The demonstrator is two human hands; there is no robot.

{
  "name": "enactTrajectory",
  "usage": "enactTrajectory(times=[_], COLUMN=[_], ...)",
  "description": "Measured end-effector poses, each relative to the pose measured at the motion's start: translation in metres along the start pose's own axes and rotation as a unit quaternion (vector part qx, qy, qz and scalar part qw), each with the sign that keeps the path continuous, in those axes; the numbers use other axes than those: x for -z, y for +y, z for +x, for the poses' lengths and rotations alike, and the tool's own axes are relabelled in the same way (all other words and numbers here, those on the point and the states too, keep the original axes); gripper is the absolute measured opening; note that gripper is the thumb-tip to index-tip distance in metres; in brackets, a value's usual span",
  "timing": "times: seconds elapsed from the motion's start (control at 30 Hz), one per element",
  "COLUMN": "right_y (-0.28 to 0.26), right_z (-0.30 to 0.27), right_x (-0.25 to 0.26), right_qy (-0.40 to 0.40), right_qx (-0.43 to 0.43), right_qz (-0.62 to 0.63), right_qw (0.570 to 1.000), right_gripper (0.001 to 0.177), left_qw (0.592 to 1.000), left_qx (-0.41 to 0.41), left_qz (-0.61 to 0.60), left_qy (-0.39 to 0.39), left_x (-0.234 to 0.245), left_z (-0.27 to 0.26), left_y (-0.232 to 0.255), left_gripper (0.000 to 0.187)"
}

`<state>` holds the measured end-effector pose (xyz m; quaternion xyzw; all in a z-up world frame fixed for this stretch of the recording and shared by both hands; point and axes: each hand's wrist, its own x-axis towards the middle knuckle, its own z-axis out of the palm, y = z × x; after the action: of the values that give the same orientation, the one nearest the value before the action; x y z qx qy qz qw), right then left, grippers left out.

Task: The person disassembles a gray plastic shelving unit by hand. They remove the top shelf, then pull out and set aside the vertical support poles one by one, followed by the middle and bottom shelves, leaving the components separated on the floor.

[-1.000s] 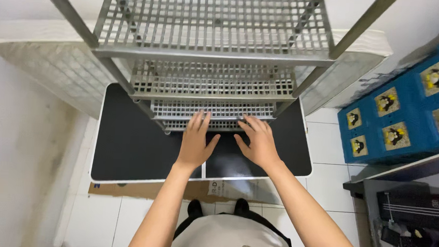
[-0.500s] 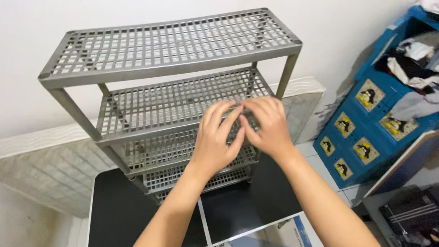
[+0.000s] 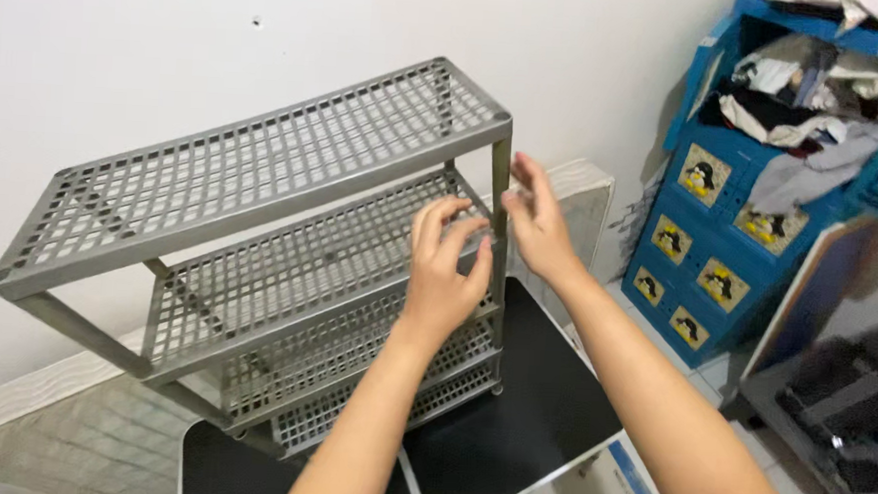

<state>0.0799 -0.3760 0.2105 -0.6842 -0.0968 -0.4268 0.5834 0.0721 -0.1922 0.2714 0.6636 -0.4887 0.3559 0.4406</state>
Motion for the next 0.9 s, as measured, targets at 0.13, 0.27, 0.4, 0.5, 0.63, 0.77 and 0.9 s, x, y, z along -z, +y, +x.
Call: enactTrajectory(times=[0.13,0.27,0.4,0.5,0.63,0.77,0.9], right_y=[0.033,0.054,0.065,0.068,0.066,0.057,0.047], right_z=[0.021,0.055,0.076,0.073,0.072,0.058,0.049], right_x=[0.013,0.022,0.005,-0.009,-0.017,-0.032,-0.045], right_qy=[-0.142,-0.264,-0.354,-0.395,-0.407,-0.306,-0.187], right_qx=[-0.145,-0.215,-0.212,-0.219,-0.282,-0.269,-0.15], right_qz=[0.184,0.269,0.36,0.422,0.503,0.369,0.165], right_qw=[0.962,0.901,0.837,0.786,0.708,0.835,0.957], right_gripper=[0.047,0.034,0.023,0.011,0.009,0.02,0.034], left_qw=[0.99,0.952,0.91,0.89,0.869,0.865,0.88], left_qx=[-0.082,-0.091,0.008,-0.038,-0.112,-0.1,-0.065], left_qz=[0.092,0.275,0.366,0.409,0.449,0.458,0.436], left_qy=[-0.074,-0.098,-0.194,-0.197,-0.176,-0.18,-0.178], left_x=[-0.003,-0.01,-0.011,-0.007,0.0,0.002,0.004], left_z=[0.047,0.089,0.104,0.099,0.098,0.092,0.099], left_y=[-0.009,-0.018,-0.023,-0.023,-0.033,-0.035,-0.028], left_gripper=[0.025,0.038,0.042,0.047,0.052,0.051,0.048])
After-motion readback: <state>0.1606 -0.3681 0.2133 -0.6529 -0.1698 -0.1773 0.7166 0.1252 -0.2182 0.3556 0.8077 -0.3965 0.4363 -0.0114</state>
